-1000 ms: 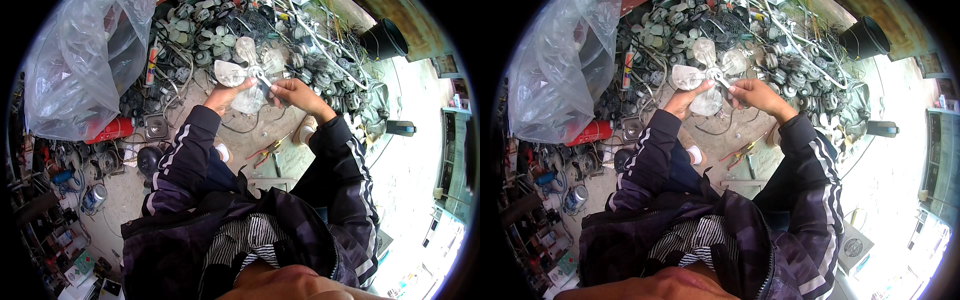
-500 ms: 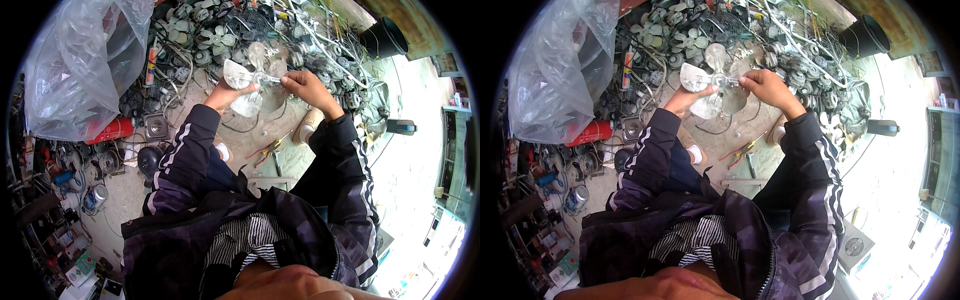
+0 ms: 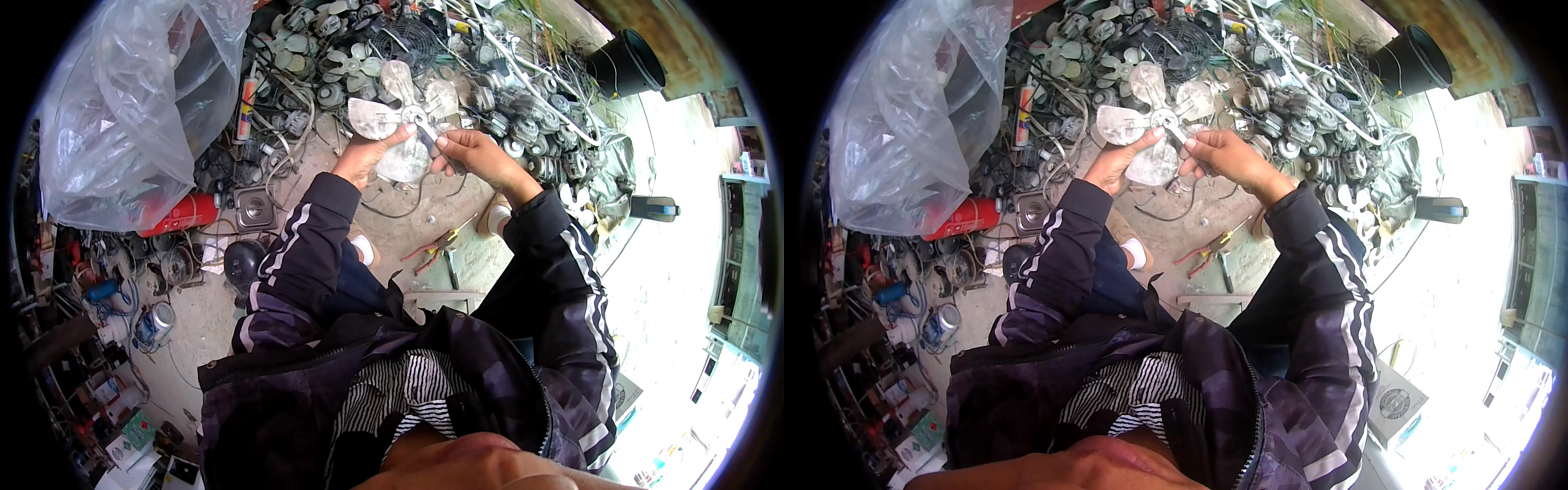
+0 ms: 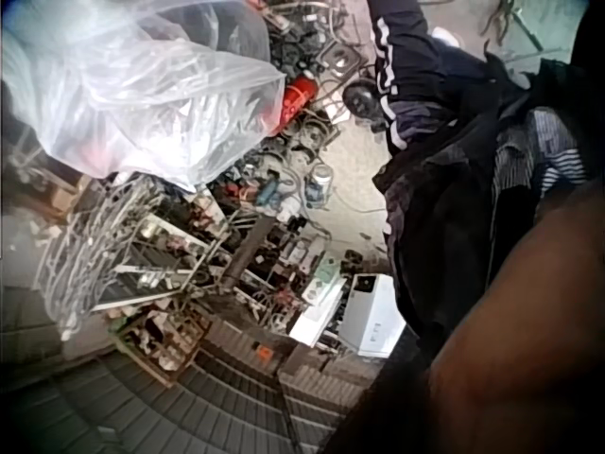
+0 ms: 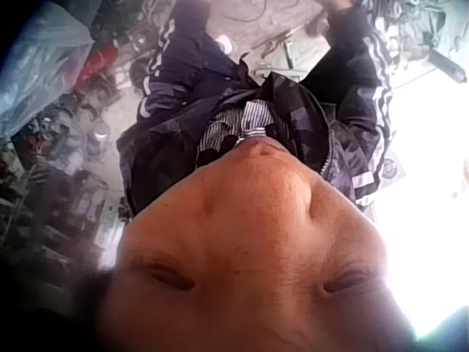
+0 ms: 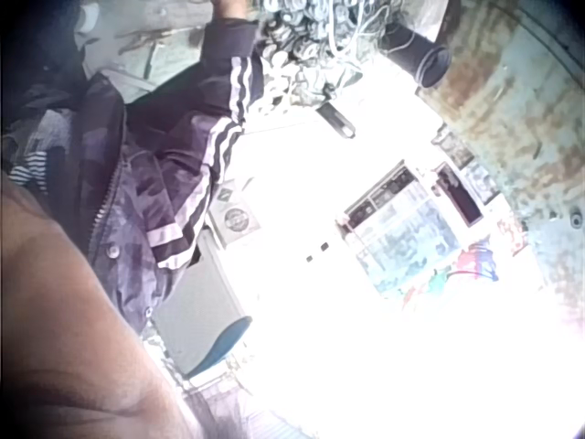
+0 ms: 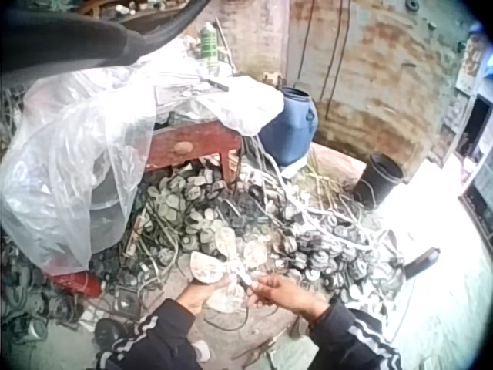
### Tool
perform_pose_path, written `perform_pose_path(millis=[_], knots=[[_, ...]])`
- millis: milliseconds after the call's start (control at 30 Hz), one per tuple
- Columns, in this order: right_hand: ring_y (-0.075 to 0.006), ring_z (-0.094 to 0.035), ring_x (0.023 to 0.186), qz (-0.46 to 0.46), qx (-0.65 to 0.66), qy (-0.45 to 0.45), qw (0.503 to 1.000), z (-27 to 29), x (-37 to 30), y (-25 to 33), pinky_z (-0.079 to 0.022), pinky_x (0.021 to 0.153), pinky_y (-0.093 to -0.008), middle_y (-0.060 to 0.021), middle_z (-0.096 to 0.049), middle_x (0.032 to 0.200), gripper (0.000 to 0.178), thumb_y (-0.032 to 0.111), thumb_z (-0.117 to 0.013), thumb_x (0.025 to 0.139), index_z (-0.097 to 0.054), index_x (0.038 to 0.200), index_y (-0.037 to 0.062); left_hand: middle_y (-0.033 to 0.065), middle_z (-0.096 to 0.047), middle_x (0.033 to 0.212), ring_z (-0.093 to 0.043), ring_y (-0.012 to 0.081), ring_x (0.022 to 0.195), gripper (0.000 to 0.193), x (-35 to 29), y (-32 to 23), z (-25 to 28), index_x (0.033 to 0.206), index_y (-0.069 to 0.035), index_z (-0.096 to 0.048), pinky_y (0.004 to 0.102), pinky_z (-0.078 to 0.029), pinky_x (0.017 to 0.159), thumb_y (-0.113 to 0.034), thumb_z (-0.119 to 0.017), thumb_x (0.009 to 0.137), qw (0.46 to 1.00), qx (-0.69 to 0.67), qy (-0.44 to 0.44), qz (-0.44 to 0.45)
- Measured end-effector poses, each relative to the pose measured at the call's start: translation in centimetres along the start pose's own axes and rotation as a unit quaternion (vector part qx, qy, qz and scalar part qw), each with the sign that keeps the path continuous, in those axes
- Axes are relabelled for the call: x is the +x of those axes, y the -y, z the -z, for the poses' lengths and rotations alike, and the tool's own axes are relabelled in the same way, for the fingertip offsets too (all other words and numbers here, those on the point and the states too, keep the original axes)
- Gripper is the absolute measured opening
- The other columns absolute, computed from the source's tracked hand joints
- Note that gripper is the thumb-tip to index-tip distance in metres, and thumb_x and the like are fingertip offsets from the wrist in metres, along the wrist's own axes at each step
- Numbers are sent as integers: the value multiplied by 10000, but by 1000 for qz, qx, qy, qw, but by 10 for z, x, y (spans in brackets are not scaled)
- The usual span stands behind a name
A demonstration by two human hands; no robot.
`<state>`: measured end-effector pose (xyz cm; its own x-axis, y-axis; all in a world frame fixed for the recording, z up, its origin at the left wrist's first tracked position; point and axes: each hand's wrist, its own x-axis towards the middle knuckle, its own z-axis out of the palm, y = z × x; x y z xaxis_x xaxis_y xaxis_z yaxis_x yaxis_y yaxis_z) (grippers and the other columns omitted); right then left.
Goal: The person sits on the floor of a cluttered workshop and uses a wrench to tighten the central nut on several white plastic fan blades. They pick up each blade from a pile, manipulate the nut with the tool, and then place the blade back down. Later, they use pliers to work on a small circular metal component.
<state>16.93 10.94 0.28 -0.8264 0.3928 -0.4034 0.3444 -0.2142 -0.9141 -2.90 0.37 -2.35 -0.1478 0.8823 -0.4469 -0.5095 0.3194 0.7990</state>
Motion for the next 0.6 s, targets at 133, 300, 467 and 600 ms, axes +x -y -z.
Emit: perform_pose_path(millis=[133,300,467,600], knots=[[-54,-543,676,9,30,-36,999,-3,3,-6,-424,617,-199,-15,-677,851,268,271,-464,995,-625,951,61,56,-639,1099,-617,152,994,453,3,3,2,1182,-46,-584,305,-524,821,-203,-766,797,1000,-11,10,-10],[-50,-556,674,-22,32,-4,999,-4,3,-2,-425,601,-196,-9,-678,845,273,278,-478,989,-636,938,62,50,-636,1095,-614,150,991,445,-1,1,0,1179,-47,-581,306,-524,822,-200,-762,802,1000,5,3,-23],[-47,-573,680,-28,18,11,999,1,6,-9,-426,596,-197,-2,-678,815,281,297,-500,978,-643,935,58,41,-635,1082,-601,138,992,447,-6,-5,-3,1167,-45,-584,292,-502,838,-200,-772,792,998,43,3,-44],[-78,-590,674,-9,-77,22,997,16,5,-3,-452,622,-228,-16,-676,774,299,311,-522,964,-658,926,47,32,-640,1058,-591,127,988,447,-10,-10,0,1150,-48,-592,284,-480,843,-200,-786,777,992,113,2,-62]])
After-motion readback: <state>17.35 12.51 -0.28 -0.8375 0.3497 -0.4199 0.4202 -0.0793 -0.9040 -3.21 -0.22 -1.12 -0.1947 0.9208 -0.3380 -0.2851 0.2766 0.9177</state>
